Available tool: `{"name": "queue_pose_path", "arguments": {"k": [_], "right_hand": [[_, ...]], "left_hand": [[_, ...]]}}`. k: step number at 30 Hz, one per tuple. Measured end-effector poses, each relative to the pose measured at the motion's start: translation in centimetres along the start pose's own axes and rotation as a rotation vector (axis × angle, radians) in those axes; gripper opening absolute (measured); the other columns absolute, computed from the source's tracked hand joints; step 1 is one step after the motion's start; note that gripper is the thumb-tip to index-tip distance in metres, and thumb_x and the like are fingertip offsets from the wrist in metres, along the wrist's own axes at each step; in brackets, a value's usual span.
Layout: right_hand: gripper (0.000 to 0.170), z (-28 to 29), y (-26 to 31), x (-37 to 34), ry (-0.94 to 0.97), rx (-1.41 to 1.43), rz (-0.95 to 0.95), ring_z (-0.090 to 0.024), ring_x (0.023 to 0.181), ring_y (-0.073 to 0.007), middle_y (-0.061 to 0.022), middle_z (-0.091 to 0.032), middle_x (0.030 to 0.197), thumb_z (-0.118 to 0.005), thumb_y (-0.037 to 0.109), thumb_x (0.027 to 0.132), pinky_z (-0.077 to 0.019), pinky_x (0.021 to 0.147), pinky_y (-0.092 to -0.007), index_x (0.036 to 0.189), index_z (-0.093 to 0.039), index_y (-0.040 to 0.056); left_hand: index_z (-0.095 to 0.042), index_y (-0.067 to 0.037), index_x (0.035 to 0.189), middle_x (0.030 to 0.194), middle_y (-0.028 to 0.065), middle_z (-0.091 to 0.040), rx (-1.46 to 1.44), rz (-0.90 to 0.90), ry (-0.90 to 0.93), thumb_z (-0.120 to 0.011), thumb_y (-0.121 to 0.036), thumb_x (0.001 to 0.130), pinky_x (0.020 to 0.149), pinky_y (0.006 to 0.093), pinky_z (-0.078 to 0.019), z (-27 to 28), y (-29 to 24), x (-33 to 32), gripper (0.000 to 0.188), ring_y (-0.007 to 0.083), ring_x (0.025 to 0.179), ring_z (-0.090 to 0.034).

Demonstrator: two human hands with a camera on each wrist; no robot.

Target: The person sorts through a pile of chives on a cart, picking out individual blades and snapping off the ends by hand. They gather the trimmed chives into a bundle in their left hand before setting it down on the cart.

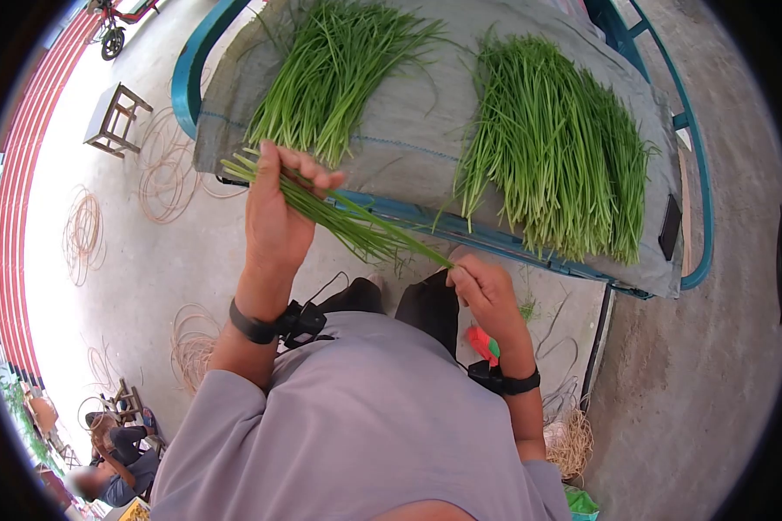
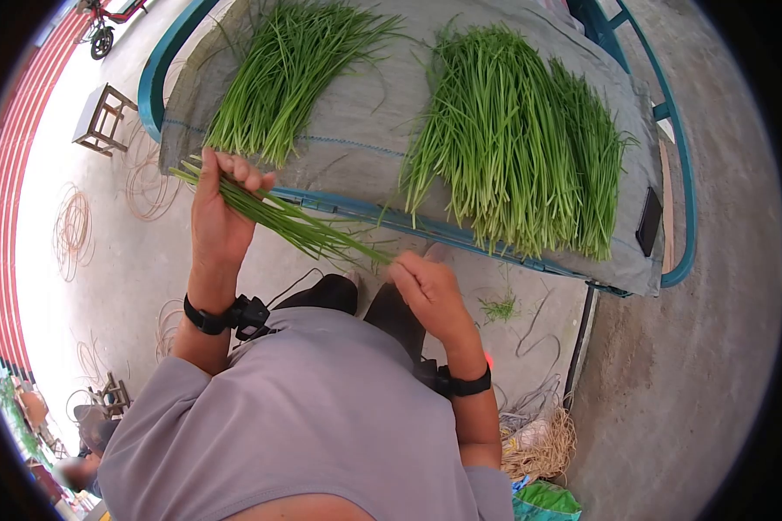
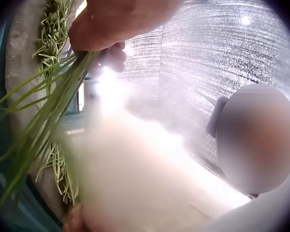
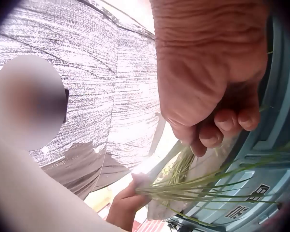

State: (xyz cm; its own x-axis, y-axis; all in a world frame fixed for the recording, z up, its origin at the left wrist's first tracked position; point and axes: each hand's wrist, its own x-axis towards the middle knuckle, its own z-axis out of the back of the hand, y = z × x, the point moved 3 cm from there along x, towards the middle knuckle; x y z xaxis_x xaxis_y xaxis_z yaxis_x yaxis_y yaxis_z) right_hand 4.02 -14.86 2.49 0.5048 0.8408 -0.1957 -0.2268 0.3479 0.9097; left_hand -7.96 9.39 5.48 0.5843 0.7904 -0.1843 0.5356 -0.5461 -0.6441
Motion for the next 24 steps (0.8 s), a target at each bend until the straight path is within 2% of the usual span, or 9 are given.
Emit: {"name": "queue_pose_path", "arguments": {"k": [3, 6, 9, 12, 15, 18, 21, 24], "right_hand": [[0.020, 0.7, -1.9, -0.9, -0.078, 0.027, -0.056, -0.046, 0.052, -0.0131, -0.0054, -0.050, 0.059, -0.053, 0.018, 0.094, -0.0383, 0.051, -0.0275, 0.080, -0.058, 0.0036], [0.018, 1.7, -3.1, -1.8, -0.234, -0.088, -0.156, -0.048, 0.054, -0.0110, -0.0045, -0.051, 0.060, -0.053, 0.018, 0.094, -0.0398, 0.052, -0.0277, 0.084, -0.059, 0.0044], [0.020, 2.7, -3.8, -2.2, -0.527, -0.216, -0.157, -0.045, 0.054, -0.0056, 0.0012, -0.048, 0.060, -0.055, 0.017, 0.094, -0.0372, 0.051, -0.0226, 0.081, -0.059, 0.0024], [0.014, 2.4, -1.8, -1.4, -0.630, -0.196, 0.024, -0.047, 0.055, -0.0070, -0.0010, -0.051, 0.062, -0.061, 0.018, 0.090, -0.0381, 0.052, -0.0243, 0.087, -0.060, 0.0046], [0.017, 1.2, 1.4, 0.8, -0.660, -0.430, 0.075, -0.059, 0.058, -0.0215, -0.0056, -0.061, 0.071, -0.066, 0.024, 0.085, -0.0449, 0.053, -0.0327, 0.089, -0.059, 0.0094], [0.019, 0.5, 2.5, 2.9, -0.607, -0.669, 0.090, -0.060, 0.060, -0.0245, -0.0041, -0.062, 0.073, -0.069, 0.025, 0.081, -0.0455, 0.052, -0.0352, 0.089, -0.058, 0.0114], [0.017, 0.1, 1.3, 4.5, -0.672, -0.838, 0.153, -0.060, 0.060, -0.0252, -0.0031, -0.061, 0.071, -0.068, 0.023, 0.081, -0.0451, 0.051, -0.0365, 0.087, -0.057, 0.0121], [0.015, 0.2, 0.9, 4.7, -0.688, -0.762, 0.197, -0.060, 0.059, -0.0248, -0.0029, -0.061, 0.070, -0.068, 0.022, 0.081, -0.0448, 0.050, -0.0356, 0.086, -0.057, 0.0122]], "left_hand": [[-0.050, -0.008, 0.084, 0.066, -0.0025, -0.039, -0.086, 0.020, 0.177, -0.038, -0.034, 0.102, 0.051, 0.0224, -0.0360, 1.7, -1.2, 0.9, 0.034, 0.0084, 0.055, -0.037], [-0.051, -0.008, 0.085, 0.062, -0.0036, -0.031, -0.138, 0.002, 0.135, -0.039, -0.032, 0.103, 0.044, 0.0208, -0.0288, 2.7, -2.5, 1.6, 0.033, 0.0056, 0.049, -0.027], [-0.051, -0.008, 0.084, 0.060, -0.0041, -0.030, -0.068, -0.096, 0.122, -0.039, -0.031, 0.103, 0.040, 0.0198, -0.0243, 3.5, -4.0, 1.7, 0.033, 0.0051, 0.047, -0.025], [-0.050, -0.008, 0.083, 0.059, -0.0042, -0.029, -0.024, -0.037, 0.024, -0.038, -0.031, 0.103, 0.039, 0.0196, -0.0231, 2.8, -3.5, 1.0, 0.032, 0.0049, 0.046, -0.024], [-0.048, -0.010, 0.081, 0.058, -0.0046, -0.028, 0.008, 0.042, 0.030, -0.040, -0.035, 0.102, 0.041, 0.0224, -0.0233, 2.2, -1.8, 0.2, 0.033, 0.0064, 0.047, -0.025], [-0.049, -0.010, 0.080, 0.057, -0.0047, -0.029, 0.060, 0.064, 0.065, -0.041, -0.035, 0.102, 0.041, 0.0220, -0.0235, 0.8, 0.0, -1.3, 0.034, 0.0058, 0.047, -0.027], [-0.051, -0.008, 0.081, 0.057, -0.0050, -0.032, 0.158, 0.072, 0.128, -0.043, -0.034, 0.101, 0.042, 0.0214, -0.0239, -0.2, 1.3, -2.9, 0.035, 0.0047, 0.047, -0.029], [-0.054, -0.007, 0.082, 0.057, -0.0054, -0.033, 0.305, 0.056, 0.215, -0.043, -0.034, 0.101, 0.041, 0.0216, -0.0224, -0.4, 2.4, -3.8, 0.035, 0.0035, 0.047, -0.029]]}}
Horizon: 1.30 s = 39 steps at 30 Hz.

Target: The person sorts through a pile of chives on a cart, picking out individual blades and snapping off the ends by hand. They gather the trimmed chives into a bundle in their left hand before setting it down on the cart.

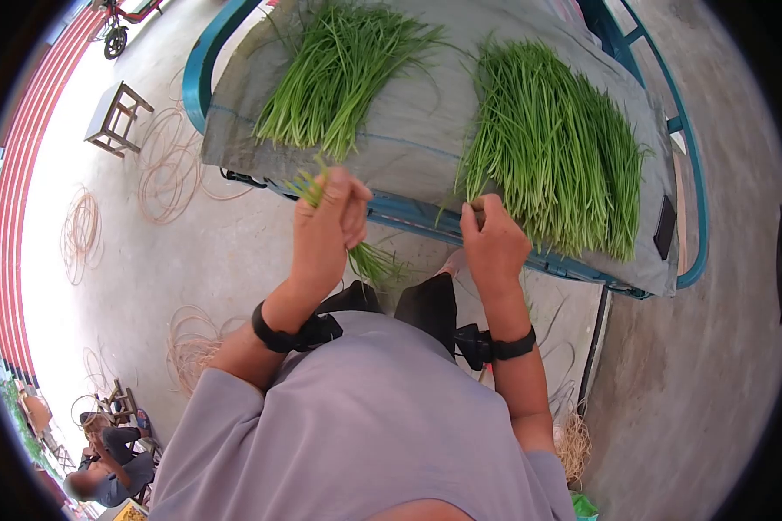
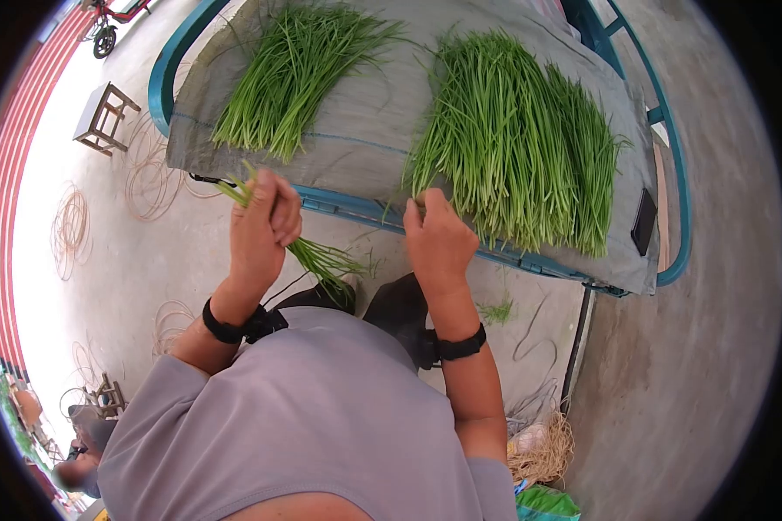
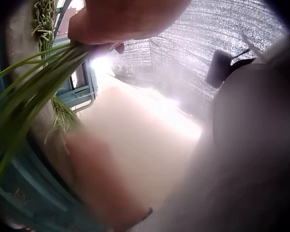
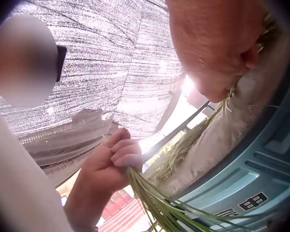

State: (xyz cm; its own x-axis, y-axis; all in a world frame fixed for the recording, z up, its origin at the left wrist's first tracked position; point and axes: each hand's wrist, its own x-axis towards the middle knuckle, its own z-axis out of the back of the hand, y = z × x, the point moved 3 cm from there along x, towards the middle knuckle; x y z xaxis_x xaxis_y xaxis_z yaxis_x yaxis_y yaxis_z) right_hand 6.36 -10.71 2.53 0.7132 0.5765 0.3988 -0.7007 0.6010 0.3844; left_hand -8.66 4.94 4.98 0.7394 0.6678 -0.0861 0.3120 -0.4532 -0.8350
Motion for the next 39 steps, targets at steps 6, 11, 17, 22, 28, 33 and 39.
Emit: {"name": "queue_pose_path", "arguments": {"k": [6, 11, 17, 22, 28, 33, 39], "right_hand": [[0.011, 4.0, 2.3, -1.2, 0.002, 0.190, 0.085, -0.057, 0.052, -0.0232, -0.0041, -0.058, 0.064, -0.069, 0.012, 0.077, -0.0423, 0.047, -0.0320, 0.080, -0.059, 0.0103], [0.012, 6.1, 3.1, -2.0, -0.008, 0.287, 0.287, -0.054, 0.049, -0.0227, -0.0043, -0.055, 0.061, -0.068, 0.005, 0.073, -0.0411, 0.045, -0.0310, 0.080, -0.059, 0.0077], [0.024, 7.5, 3.1, -2.0, -0.032, 0.515, 0.317, -0.055, 0.053, -0.0216, -0.0094, -0.060, 0.082, -0.064, 0.002, 0.073, -0.0436, 0.048, -0.0300, 0.097, -0.060, 0.0052], [0.031, 5.3, 4.2, -1.5, 0.290, 0.810, 0.118, -0.059, 0.065, -0.0237, -0.0132, -0.058, 0.094, -0.065, 0.004, 0.078, -0.0475, 0.057, -0.0321, 0.108, -0.058, 0.0032], [0.011, 2.7, 2.6, -2.5, 0.433, 0.654, 0.154, -0.056, 0.072, -0.0324, -0.0147, -0.055, 0.085, -0.059, 0.005, 0.086, -0.0456, 0.063, -0.0355, 0.096, -0.059, 0.0014], [0.007, 3.1, 0.8, -4.0, 0.456, 0.608, 0.071, -0.054, 0.067, -0.0295, -0.0130, -0.054, 0.079, -0.055, 0.008, 0.090, -0.0434, 0.059, -0.0326, 0.091, -0.058, 0.0011], [0.018, 4.3, -1.2, -6.3, 0.525, 0.668, -0.236, -0.052, 0.058, -0.0073, -0.0023, -0.056, 0.070, -0.050, 0.012, 0.096, -0.0438, 0.056, -0.0215, 0.085, -0.058, -0.0001]], "left_hand": [[-0.062, -0.006, 0.108, 0.068, -0.0016, -0.053, 0.665, -0.267, 0.284, -0.061, -0.006, 0.089, 0.050, 0.0236, -0.0383, -3.2, 1.1, -0.8, 0.019, 0.0082, 0.056, -0.049], [-0.064, -0.009, 0.112, 0.071, 0.0051, -0.057, 0.915, -0.657, 0.509, -0.069, 0.000, 0.076, 0.056, 0.0310, -0.0464, -5.2, 2.9, -0.8, 0.037, 0.0219, 0.060, -0.056], [-0.066, -0.009, 0.107, 0.080, 0.0085, -0.058, 1.009, -0.637, 0.648, -0.071, -0.001, 0.070, 0.059, 0.0298, -0.0473, -5.1, 1.7, -1.5, 0.038, 0.0227, 0.064, -0.057], [-0.064, -0.006, 0.108, 0.092, 0.0053, -0.058, 0.813, -0.704, 0.583, -0.065, -0.010, 0.084, 0.066, 0.0246, -0.0483, -4.8, 0.3, -1.9, 0.025, 0.0163, 0.076, -0.059], [-0.057, -0.005, 0.099, 0.094, 0.0068, -0.064, 0.278, -0.260, 0.135, -0.042, -0.026, 0.102, 0.056, 0.0180, -0.0392, -2.4, -2.8, -0.6, 0.026, 0.0083, 0.069, -0.051], [-0.054, -0.006, 0.100, 0.092, 0.0068, -0.064, 0.096, -0.279, -0.137, -0.041, -0.031, 0.102, 0.061, 0.0204, -0.0409, 1.2, -5.0, 2.3, 0.028, 0.0087, 0.070, -0.052], [-0.053, -0.006, 0.100, 0.091, 0.0062, -0.062, -0.466, -0.218, -0.323, -0.046, -0.029, 0.100, 0.087, 0.0373, -0.0498, 6.7, -4.7, 5.0, 0.024, 0.0185, 0.082, -0.060]]}}
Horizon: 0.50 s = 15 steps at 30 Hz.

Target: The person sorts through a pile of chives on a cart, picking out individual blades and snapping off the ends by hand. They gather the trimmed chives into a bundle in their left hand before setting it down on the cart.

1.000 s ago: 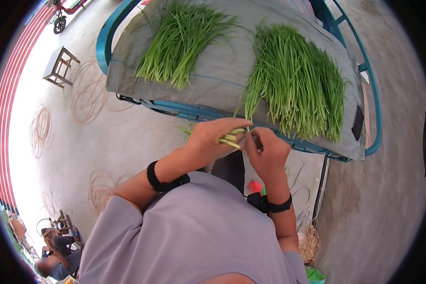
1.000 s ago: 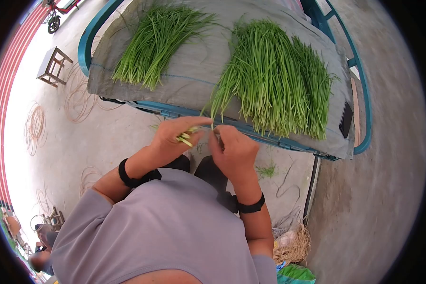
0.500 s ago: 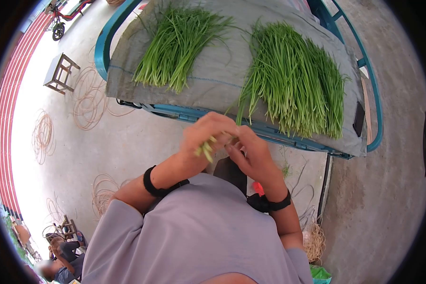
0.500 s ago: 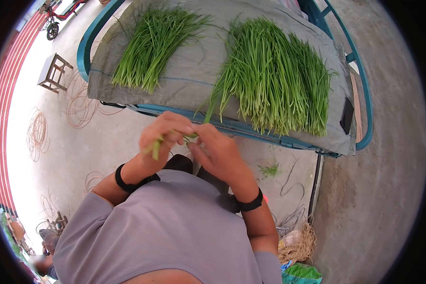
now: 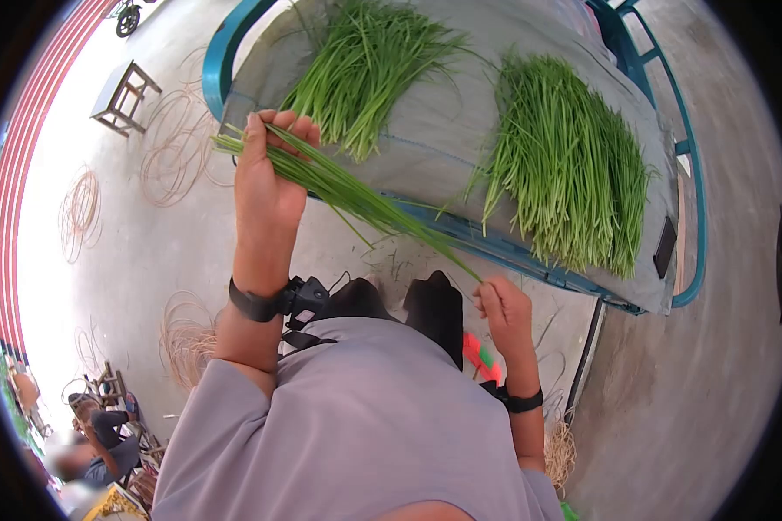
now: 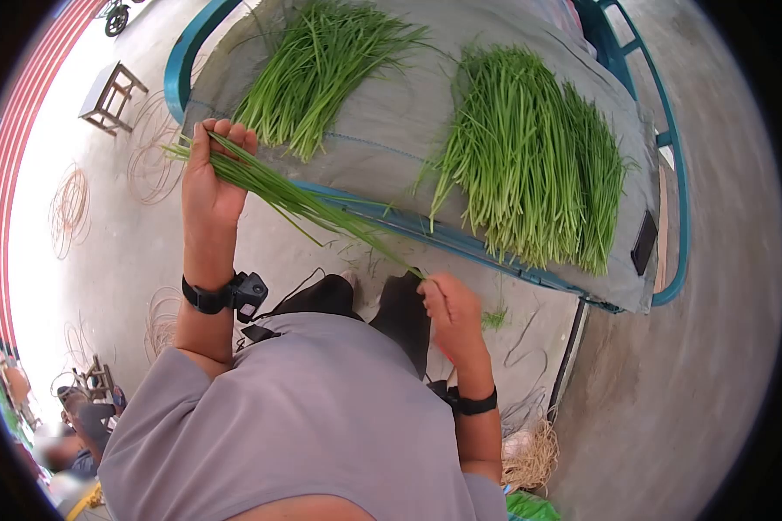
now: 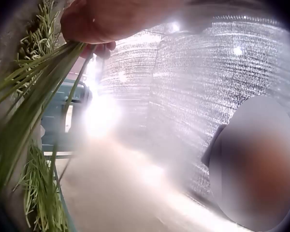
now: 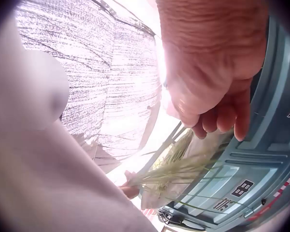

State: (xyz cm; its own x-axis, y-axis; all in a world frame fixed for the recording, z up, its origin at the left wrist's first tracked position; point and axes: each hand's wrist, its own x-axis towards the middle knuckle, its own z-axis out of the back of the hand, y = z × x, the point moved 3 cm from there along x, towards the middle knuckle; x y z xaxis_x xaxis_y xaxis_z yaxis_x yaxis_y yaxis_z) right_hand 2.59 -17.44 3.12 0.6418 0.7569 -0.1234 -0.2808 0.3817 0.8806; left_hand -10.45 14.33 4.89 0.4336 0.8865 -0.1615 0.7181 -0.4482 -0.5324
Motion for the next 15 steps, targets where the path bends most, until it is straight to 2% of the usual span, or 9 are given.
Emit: {"name": "queue_pose_path", "arguments": {"k": [3, 6, 9, 15], "right_hand": [[0.019, 1.2, -2.0, -0.8, -0.056, 0.072, -0.111, -0.051, 0.057, -0.0066, -0.0008, -0.055, 0.068, -0.050, 0.013, 0.096, -0.0431, 0.055, -0.0207, 0.084, -0.059, 0.0009], [0.019, 2.8, -3.3, -1.0, -0.113, 0.161, -0.142, -0.049, 0.056, -0.0060, 0.0003, -0.056, 0.069, -0.053, 0.015, 0.096, -0.0412, 0.052, -0.0205, 0.084, -0.061, 0.0015], [0.019, 3.8, -4.3, -1.1, -0.126, 0.222, -0.173, -0.049, 0.056, -0.0053, 0.0005, -0.056, 0.068, -0.054, 0.015, 0.095, -0.0403, 0.052, -0.0199, 0.084, -0.061, 0.0020], [0.014, 5.0, -5.2, -2.4, -0.105, 0.266, -0.213, -0.049, 0.059, -0.0051, 0.0008, -0.057, 0.071, -0.056, 0.013, 0.093, -0.0409, 0.054, -0.0204, 0.088, -0.061, 0.0014]], "left_hand": [[-0.053, -0.006, 0.099, 0.083, 0.0037, -0.058, -0.300, 0.101, 0.036, -0.045, -0.024, 0.100, 0.077, 0.0327, -0.0502, 1.7, -1.4, 1.3, 0.020, 0.0155, 0.075, -0.056], [-0.054, -0.004, 0.097, 0.073, 0.0019, -0.050, -0.550, 0.274, 0.250, -0.045, -0.019, 0.100, 0.062, 0.0280, -0.0457, 2.5, -2.7, 1.8, 0.018, 0.0123, 0.065, -0.049], [-0.055, -0.002, 0.093, 0.067, 0.0004, -0.043, -0.609, 0.310, 0.150, -0.046, -0.017, 0.099, 0.052, 0.0250, -0.0376, 2.2, -3.6, 1.7, 0.019, 0.0104, 0.056, -0.040], [-0.056, 0.000, 0.089, 0.062, -0.0006, -0.041, -0.702, 0.350, 0.117, -0.045, -0.013, 0.098, 0.049, 0.0246, -0.0364, 1.2, -4.2, 1.2, 0.018, 0.0101, 0.052, -0.039]]}}
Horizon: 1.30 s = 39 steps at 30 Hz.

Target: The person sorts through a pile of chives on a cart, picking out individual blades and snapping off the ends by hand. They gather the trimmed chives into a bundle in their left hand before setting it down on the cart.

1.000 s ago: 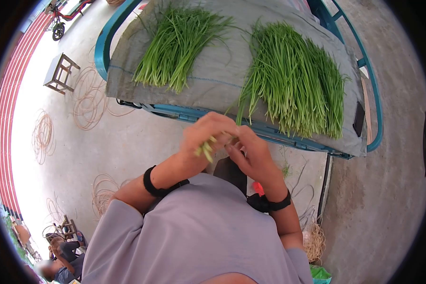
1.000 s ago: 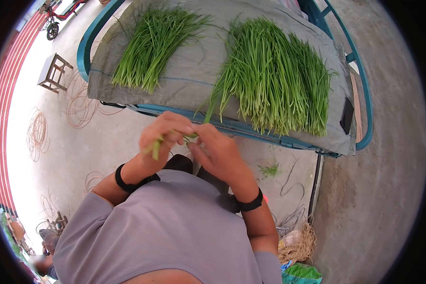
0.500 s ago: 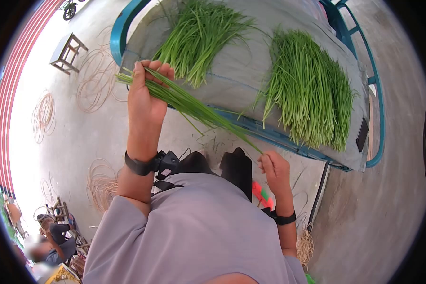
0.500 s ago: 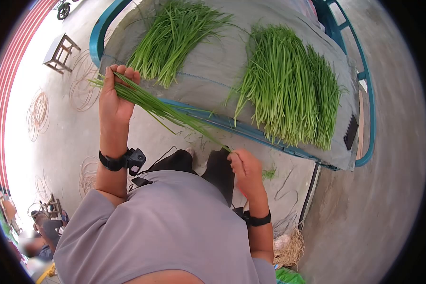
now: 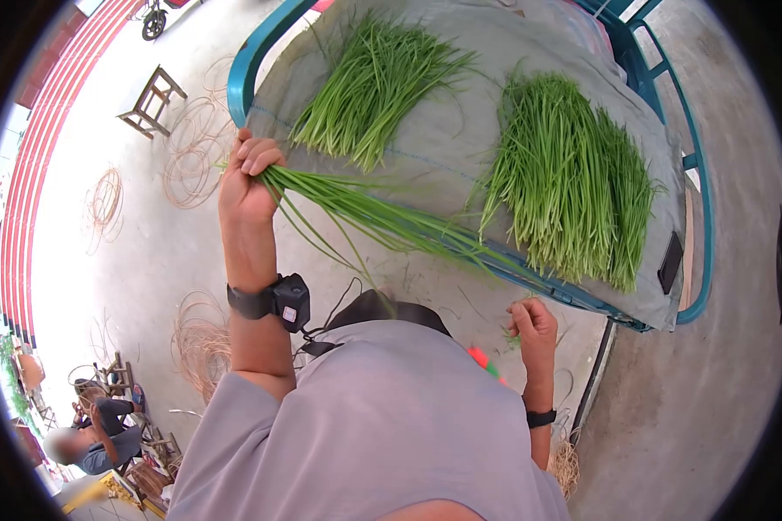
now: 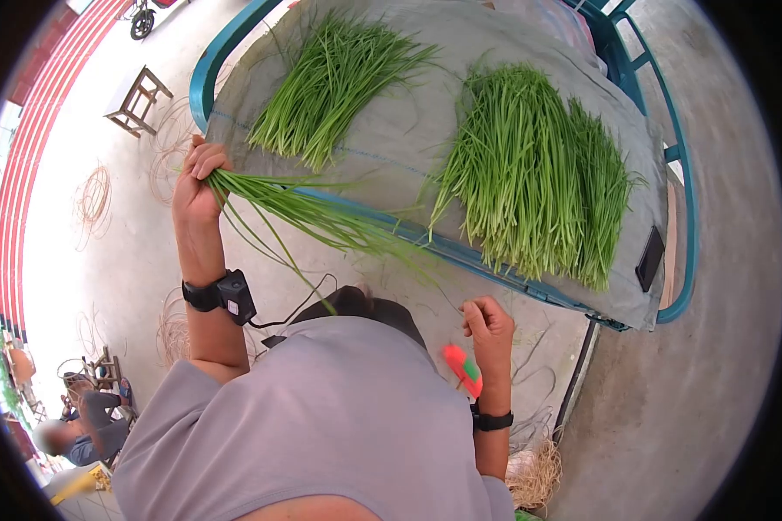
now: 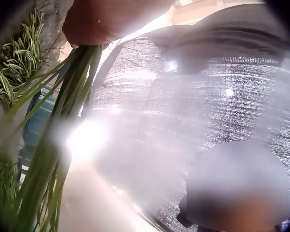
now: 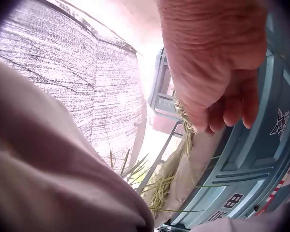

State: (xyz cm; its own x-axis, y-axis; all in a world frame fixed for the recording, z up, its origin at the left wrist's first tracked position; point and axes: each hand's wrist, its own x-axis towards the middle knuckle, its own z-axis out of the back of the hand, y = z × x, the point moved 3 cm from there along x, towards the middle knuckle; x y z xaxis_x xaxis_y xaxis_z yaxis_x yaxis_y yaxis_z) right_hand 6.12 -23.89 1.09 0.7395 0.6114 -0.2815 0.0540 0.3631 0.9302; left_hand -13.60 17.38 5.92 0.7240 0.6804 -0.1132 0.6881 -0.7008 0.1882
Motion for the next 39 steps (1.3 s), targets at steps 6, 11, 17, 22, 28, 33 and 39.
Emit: {"name": "queue_pose_path", "arguments": {"k": [6, 11, 17, 22, 28, 33, 39], "right_hand": [[0.018, 0.2, 2.2, 0.4, 0.040, -0.055, 0.061, -0.054, 0.064, -0.0066, -0.0012, -0.063, 0.089, -0.059, 0.009, 0.089, -0.0465, 0.060, -0.0224, 0.104, -0.062, 0.0016], [0.020, -1.1, 4.2, 2.3, 0.157, -0.186, 0.144, -0.057, 0.061, -0.0080, -0.0042, -0.064, 0.089, -0.059, 0.007, 0.087, -0.0471, 0.056, -0.0229, 0.106, -0.061, 0.0003], [0.021, -3.3, 6.5, 4.9, 0.019, -0.170, 0.278, -0.059, 0.056, -0.0112, -0.0080, -0.065, 0.094, -0.059, 0.008, 0.088, -0.0472, 0.052, -0.0251, 0.108, -0.059, 0.0004], [0.027, -5.2, 8.4, 6.8, -0.082, -0.332, 0.265, -0.063, 0.065, -0.0212, -0.0110, -0.064, 0.092, -0.061, 0.015, 0.087, -0.0492, 0.060, -0.0333, 0.109, -0.053, 0.0004], [0.037, -7.4, 7.8, 9.8, -0.131, -0.600, 0.181, -0.063, 0.075, -0.0319, -0.0152, -0.062, 0.086, -0.065, 0.020, 0.085, -0.0481, 0.069, -0.0421, 0.110, -0.046, -0.0001], [0.035, -7.5, 7.4, 10.1, -0.106, -0.310, 0.144, -0.058, 0.050, -0.0148, -0.0126, -0.060, 0.085, -0.062, 0.012, 0.085, -0.0466, 0.045, -0.0288, 0.111, -0.044, -0.0035], [0.034, -6.9, 7.3, 8.8, -0.134, 0.062, 0.104, -0.056, 0.048, -0.0116, -0.0150, -0.060, 0.097, -0.057, 0.007, 0.085, -0.0459, 0.041, -0.0242, 0.115, -0.044, -0.0034]], "left_hand": [[-0.055, -0.001, 0.088, 0.059, -0.0017, -0.039, -0.033, -0.031, -0.019, -0.045, -0.011, 0.097, 0.049, 0.0250, -0.0364, -0.1, 0.1, -0.8, 0.017, 0.0099, 0.051, -0.039], [-0.055, -0.001, 0.089, 0.059, -0.0021, -0.038, -0.029, -0.100, -0.071, -0.046, -0.013, 0.097, 0.048, 0.0250, -0.0358, 0.1, -0.4, -1.9, 0.016, 0.0095, 0.051, -0.038], [-0.052, -0.001, 0.097, 0.064, -0.0019, -0.038, 0.223, -0.278, 0.020, -0.044, -0.018, 0.100, 0.046, 0.0241, -0.0327, -1.4, -0.4, -5.0, 0.018, 0.0085, 0.052, -0.035], [-0.048, -0.002, 0.104, 0.067, -0.0020, -0.036, 0.687, -0.531, -0.065, -0.042, -0.021, 0.102, 0.044, 0.0217, -0.0289, -3.5, 2.4, -8.7, 0.020, 0.0070, 0.052, -0.032], [-0.049, -0.003, 0.105, 0.067, -0.0031, -0.036, 0.919, -0.501, -0.154, -0.046, -0.026, 0.101, 0.043, 0.0195, -0.0274, -2.7, 6.4, -9.9, 0.024, 0.0051, 0.051, -0.030], [-0.054, -0.004, 0.099, 0.064, -0.0053, -0.036, 1.124, -0.237, -0.206, -0.049, -0.029, 0.099, 0.041, 0.0197, -0.0259, -0.6, 9.6, -9.3, 0.026, 0.0038, 0.048, -0.030], [-0.057, -0.005, 0.096, 0.061, -0.0060, -0.040, 1.494, 0.120, -0.142, -0.054, -0.026, 0.096, 0.043, 0.0196, -0.0276, 2.9, 14.4, -8.1, 0.021, 0.0022, 0.049, -0.034]]}}
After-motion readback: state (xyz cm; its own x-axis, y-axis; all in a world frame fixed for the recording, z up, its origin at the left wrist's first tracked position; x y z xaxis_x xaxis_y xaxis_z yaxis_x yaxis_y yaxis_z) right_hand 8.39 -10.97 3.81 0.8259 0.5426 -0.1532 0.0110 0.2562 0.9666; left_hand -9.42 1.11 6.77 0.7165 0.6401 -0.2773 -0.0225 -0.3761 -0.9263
